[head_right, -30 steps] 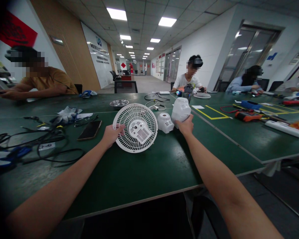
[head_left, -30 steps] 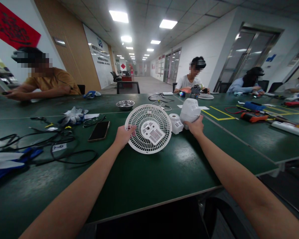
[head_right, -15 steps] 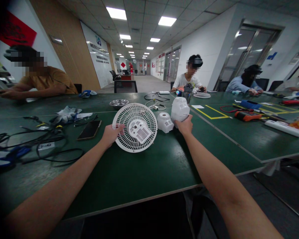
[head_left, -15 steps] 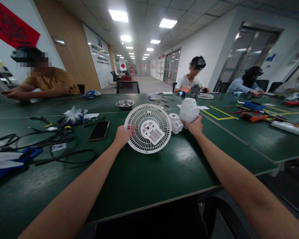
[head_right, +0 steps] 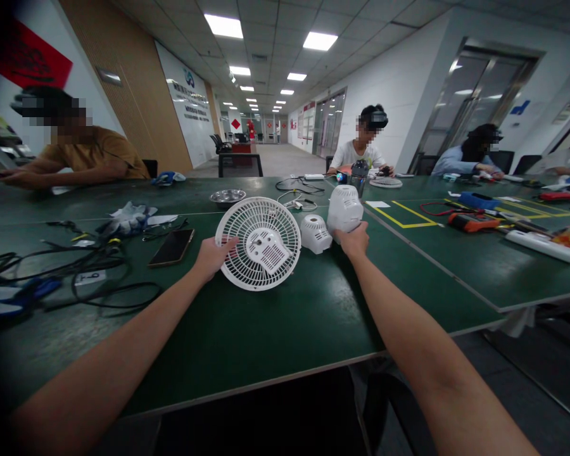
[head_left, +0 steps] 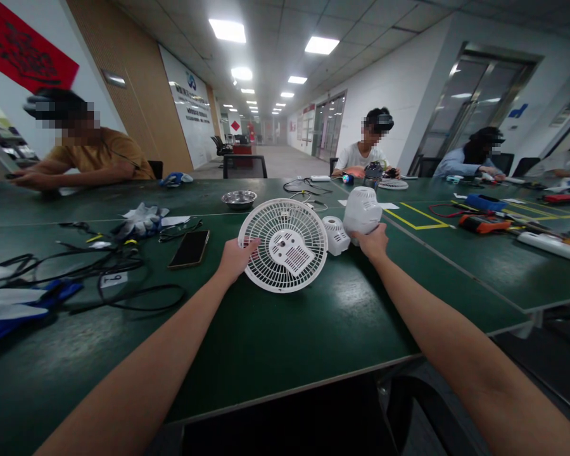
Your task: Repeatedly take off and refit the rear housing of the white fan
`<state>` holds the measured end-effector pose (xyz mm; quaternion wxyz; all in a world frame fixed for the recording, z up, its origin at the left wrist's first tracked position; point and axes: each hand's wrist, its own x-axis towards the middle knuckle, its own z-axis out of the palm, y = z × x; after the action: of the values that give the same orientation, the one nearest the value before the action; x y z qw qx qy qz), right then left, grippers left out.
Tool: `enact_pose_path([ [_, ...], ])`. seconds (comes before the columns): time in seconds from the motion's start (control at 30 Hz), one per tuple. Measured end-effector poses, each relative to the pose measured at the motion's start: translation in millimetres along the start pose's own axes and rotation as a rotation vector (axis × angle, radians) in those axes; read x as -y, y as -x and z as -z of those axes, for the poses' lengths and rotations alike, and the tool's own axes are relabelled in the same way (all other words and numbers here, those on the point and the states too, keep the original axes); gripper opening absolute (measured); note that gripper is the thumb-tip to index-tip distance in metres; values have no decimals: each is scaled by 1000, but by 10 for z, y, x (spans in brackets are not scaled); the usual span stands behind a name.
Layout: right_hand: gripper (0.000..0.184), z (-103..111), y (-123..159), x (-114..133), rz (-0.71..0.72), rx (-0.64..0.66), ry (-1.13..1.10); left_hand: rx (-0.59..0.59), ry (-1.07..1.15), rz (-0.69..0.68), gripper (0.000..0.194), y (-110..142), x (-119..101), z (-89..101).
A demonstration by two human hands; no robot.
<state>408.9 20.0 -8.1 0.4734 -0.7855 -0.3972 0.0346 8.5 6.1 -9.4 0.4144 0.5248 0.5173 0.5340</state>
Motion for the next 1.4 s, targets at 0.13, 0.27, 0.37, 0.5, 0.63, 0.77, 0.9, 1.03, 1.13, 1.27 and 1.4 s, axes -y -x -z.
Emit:
enact_pose_path([
  [0.13,71,59,9,97,42,-145,-88,-1,25,25,14,5,-16,-9],
  [0.27,71,113,94,287,164,-222,-164,26,43,19,14,5,-14,-5],
  [0.37,71,83,217,418,237,-164,-177,20,33,-2,15,-8,12,2],
  [0.5,73,-28,377,491,249,4,-87,7,13,-26,15,-9,18,2],
  [0.63,76,-107,434,472,265,108,-7,5,24,1,12,5,-14,-10],
  [0.77,77,-92,374,439,254,53,3,4,35,14,12,4,-19,-15],
  [0.9,80,30,174,342,215,-36,6,20,24,-8,14,15,-21,0],
  [1.03,84,172,-79,165,138,-88,17,38,-7,-10,16,36,-37,14],
  [1.13,83,220,-199,70,50,-80,-36,17,-16,-7,14,41,-51,7],
  [1.27,81,216,-239,46,-20,-53,-85,1,-20,14,13,37,-63,-4],
  [1.4,87,200,-242,46,63,-90,-179,14,-25,11,14,15,-33,1],
])
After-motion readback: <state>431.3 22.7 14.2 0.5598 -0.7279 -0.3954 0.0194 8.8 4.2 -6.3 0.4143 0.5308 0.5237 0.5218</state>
